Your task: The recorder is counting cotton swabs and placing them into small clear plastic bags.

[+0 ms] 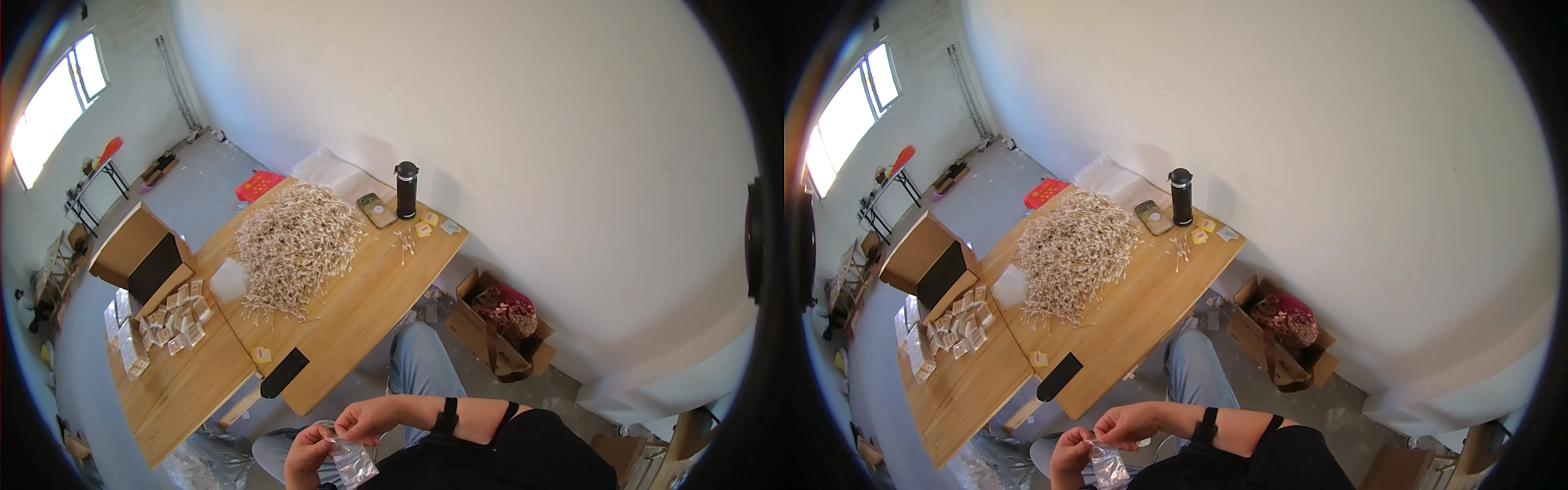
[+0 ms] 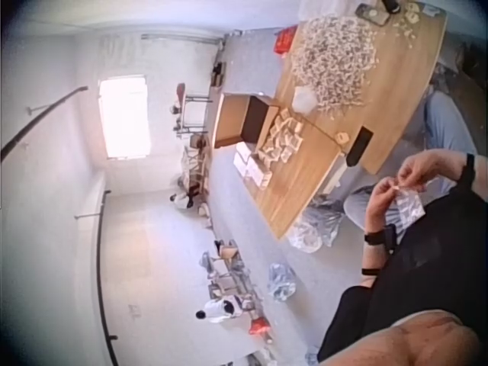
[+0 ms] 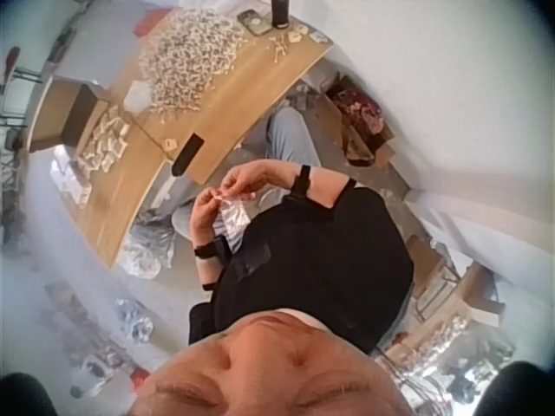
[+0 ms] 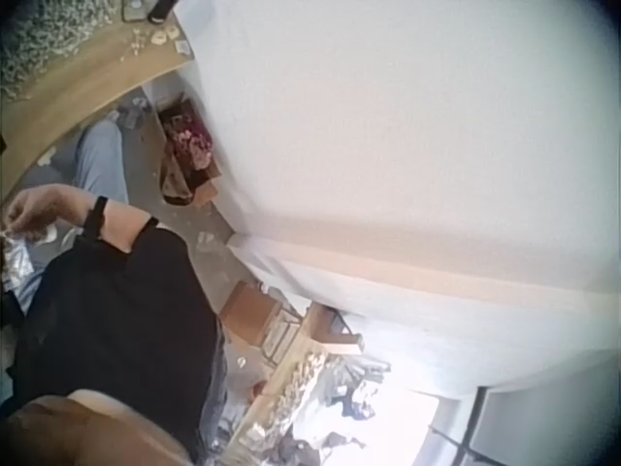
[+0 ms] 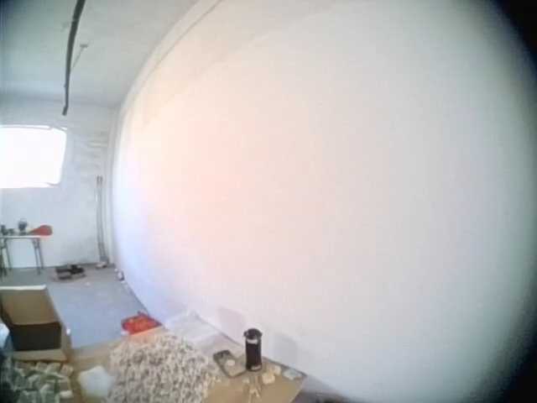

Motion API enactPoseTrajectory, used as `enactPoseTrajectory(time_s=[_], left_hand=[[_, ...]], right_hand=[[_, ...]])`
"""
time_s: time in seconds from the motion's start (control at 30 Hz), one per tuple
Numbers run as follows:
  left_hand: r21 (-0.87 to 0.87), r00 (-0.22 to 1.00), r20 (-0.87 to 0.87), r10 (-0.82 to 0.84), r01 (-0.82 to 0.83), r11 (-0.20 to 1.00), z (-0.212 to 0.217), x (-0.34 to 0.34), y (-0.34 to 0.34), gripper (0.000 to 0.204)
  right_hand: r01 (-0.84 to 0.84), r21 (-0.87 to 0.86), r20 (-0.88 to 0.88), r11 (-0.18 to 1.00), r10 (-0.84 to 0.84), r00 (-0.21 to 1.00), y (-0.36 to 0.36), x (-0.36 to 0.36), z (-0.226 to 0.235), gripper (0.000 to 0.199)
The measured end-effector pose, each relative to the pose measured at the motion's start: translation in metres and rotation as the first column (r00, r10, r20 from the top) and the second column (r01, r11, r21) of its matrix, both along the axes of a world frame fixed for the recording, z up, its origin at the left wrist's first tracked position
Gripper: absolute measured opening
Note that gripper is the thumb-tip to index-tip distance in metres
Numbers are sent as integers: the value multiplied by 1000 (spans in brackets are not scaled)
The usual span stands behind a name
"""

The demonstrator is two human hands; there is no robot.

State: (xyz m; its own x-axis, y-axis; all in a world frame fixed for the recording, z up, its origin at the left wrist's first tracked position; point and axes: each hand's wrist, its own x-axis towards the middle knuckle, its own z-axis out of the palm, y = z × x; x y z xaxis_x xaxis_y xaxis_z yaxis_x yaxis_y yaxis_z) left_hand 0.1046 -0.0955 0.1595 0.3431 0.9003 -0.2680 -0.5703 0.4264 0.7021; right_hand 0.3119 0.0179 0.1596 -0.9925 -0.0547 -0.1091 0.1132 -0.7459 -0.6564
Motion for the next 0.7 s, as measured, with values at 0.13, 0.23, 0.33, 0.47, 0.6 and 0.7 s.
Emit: enactPoseTrajectory(time_s=[0.13, 0.23, 0.33, 0.47, 0.6, 0.7], left_hand=[[1, 998, 55, 31, -31, 1000, -8, 0, 2, 12], [-7, 995, 61, 76, -76, 997, -16, 9, 3, 10], [23, 997, 67, 43, -44, 999, -31, 12, 2, 11], [82, 997, -6, -76, 76, 994, -27, 18, 3, 12], [102, 992, 118, 41, -53, 993, -25, 13, -1, 8], [103, 988, 152, 9, -25, 994, -23, 10, 0, 10]], right_hand=[[204, -117, 11, 972, -204, 979, -1, -2, -7, 19], [356, -50, -183, 933, -359, 915, 3, -7, -6, 18], [185, 69, -220, 980, -166, 961, 10, 0, 7, 12], [52, 109, -195, 993, -30, 980, 21, 7, 16, 12], [31, 191, -204, 981, 9, 979, 26, 7, 9, 16], [-34, 131, -228, 991, 63, 972, 19, 1, 8, 25]])
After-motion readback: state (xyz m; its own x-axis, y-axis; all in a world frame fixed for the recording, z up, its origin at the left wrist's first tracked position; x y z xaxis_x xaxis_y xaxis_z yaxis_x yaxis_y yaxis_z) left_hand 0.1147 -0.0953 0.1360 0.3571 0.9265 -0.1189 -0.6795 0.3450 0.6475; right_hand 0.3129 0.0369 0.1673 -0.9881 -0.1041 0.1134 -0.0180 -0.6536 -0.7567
